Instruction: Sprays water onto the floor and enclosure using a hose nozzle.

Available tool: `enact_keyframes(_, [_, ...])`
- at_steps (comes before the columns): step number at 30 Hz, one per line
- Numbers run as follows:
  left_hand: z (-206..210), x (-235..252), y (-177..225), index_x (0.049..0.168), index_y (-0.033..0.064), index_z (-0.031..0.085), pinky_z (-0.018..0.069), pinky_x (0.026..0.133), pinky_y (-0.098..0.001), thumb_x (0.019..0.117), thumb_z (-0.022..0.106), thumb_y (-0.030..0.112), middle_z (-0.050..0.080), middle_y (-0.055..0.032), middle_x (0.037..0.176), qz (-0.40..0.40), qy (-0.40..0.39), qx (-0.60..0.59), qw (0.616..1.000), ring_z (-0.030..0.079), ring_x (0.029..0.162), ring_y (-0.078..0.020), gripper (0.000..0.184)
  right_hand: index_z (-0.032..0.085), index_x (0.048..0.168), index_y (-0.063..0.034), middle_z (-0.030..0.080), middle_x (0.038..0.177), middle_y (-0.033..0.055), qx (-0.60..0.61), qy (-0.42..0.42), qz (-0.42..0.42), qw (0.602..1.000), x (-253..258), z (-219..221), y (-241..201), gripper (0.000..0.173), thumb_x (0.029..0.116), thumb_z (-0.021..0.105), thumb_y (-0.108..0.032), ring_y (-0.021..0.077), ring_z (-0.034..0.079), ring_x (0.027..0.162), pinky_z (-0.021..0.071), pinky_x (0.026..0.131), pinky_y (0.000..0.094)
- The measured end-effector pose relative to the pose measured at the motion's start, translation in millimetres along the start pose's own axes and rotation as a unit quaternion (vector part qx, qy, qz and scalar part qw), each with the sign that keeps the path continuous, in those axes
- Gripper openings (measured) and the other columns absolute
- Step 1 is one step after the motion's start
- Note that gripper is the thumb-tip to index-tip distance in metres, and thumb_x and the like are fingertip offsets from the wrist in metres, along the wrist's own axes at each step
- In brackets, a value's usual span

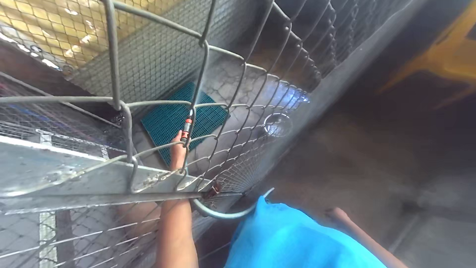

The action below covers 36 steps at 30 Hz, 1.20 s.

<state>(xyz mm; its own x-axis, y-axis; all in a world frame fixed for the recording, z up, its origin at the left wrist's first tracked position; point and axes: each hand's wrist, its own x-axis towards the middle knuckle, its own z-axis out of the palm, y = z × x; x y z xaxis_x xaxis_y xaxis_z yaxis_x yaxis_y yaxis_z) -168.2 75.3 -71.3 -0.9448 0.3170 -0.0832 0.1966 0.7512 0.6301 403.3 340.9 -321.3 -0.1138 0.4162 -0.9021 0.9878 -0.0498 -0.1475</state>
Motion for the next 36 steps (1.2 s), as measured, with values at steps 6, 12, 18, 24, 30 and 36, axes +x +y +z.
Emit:
enact_keyframes(6, [-17,-6,-8,0.149,0.0047,0.051,0.0477,0.1,-0.0619,0.1026,0.06,0.014,0.062,-0.0291,0.133,-0.106,0.005,0.091,0.99,0.063,0.117,-0.0458,0.048,0.063,0.137,-0.0008,0.061,0.137,0.0267,-0.004,-0.005,-0.001,1.0,1,2,-6,0.038,0.1068,0.057,-0.023,0.0415,0.057,0.131,0.0439,0.109,0.0571])
enact_keyframes(12, [-19,-7,-50,0.14,-0.0006,0.058,0.0475,0.098,-0.0632,0.1008,0.059,0.009,0.063,-0.032,0.127,-0.156,-0.076,0.173,0.969,0.064,0.114,-0.0472,0.04,0.064,0.134,0.0006,0.061,0.136,0.028,-0.022,-0.006,-0.014,1.0,7,-1,-11,0.037,0.1059,0.059,-0.023,0.0429,0.058,0.129,0.0442,0.108,0.0592])
enact_keyframes(18, [-15,-9,-50,0.128,-0.0027,0.064,0.0485,0.097,-0.0594,0.1026,0.059,0.014,0.065,-0.0294,0.123,-0.178,-0.143,0.173,0.958,0.065,0.11,-0.0418,0.031,0.065,0.134,-0.0004,0.063,0.134,0.0267,-0.036,-0.013,-0.028,0.999,10,-7,-19,0.037,0.1057,0.059,-0.024,0.0421,0.059,0.127,0.0456,0.106,0.0591])
enact_keyframes(24, [-14,-7,-45,0.141,0.0076,0.06,0.0495,0.095,-0.0635,0.099,0.063,0.015,0.066,-0.0281,0.125,-0.186,-0.015,0.099,0.977,0.066,0.109,-0.0448,0.043,0.066,0.132,-0.0028,0.065,0.132,0.0246,-0.123,-0.039,-0.036,0.991,42,-19,-4,0.038,0.1044,0.061,-0.027,0.0407,0.062,0.125,0.0474,0.105,0.0599])
enact_keyframes(30, [-11,-10,-40,0.137,0.0088,0.062,0.0503,0.086,-0.0498,0.1035,0.059,0.018,0.065,-0.0214,0.12,-0.234,-0.142,0.101,0.956,0.063,0.093,-0.0301,0.035,0.066,0.132,-0.0007,0.064,0.135,0.0247,-0.162,-0.031,-0.052,0.985,46,-83,-23,0.038,0.1043,0.06,-0.026,0.0401,0.059,0.129,0.0451,0.108,0.059])
enact_keyframes(36, [-31,-72,-54,0.106,-0.0334,0.051,0.0429,0.056,-0.0234,0.1033,0.05,0.001,0.056,-0.0357,0.082,0.29,0.046,-0.234,0.927,0.053,0.063,-0.0237,0.034,0.067,0.13,0.0003,0.065,0.133,0.026,-0.217,-0.009,-0.085,0.972,55,-146,-56,0.037,0.1061,0.058,-0.027,0.0406,0.061,0.126,0.0455,0.107,0.0587])
